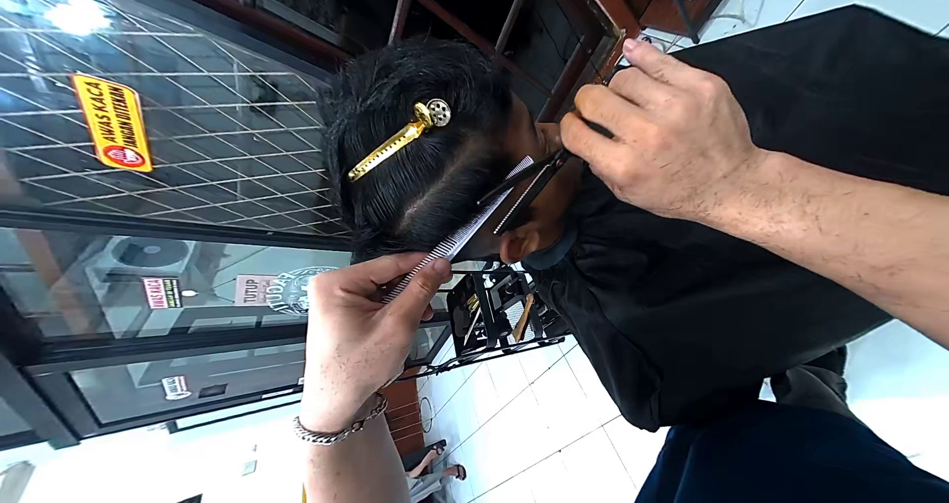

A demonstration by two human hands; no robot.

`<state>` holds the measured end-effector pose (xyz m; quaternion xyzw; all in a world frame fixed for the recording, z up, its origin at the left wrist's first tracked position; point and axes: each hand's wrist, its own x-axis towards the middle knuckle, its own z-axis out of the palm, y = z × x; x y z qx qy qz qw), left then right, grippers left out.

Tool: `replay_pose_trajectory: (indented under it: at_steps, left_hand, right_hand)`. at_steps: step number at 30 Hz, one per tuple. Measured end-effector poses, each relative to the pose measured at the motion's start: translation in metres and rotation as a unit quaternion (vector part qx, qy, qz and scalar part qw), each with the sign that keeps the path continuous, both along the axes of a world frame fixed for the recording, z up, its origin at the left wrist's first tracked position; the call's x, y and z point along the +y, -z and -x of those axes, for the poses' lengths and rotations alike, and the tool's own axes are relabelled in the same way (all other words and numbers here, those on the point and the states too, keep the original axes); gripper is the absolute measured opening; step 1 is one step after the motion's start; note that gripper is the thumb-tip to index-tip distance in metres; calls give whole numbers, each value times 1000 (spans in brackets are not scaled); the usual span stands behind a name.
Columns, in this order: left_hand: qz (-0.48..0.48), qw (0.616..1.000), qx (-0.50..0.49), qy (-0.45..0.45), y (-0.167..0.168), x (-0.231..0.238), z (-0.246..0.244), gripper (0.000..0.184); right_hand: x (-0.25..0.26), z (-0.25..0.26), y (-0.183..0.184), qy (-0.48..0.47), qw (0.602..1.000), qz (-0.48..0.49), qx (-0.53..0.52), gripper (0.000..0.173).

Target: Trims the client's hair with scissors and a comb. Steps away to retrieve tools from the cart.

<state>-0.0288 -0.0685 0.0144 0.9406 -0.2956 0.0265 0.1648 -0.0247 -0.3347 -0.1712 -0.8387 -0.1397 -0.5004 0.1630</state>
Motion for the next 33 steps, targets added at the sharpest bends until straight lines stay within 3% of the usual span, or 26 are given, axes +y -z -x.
replay_pose_trajectory:
  at_steps: [33]
  left_hand:
    - [14, 999, -31, 40, -20, 0, -1, 14]
  right_hand:
    - [-4, 17, -36, 9, 998, 35, 45, 21]
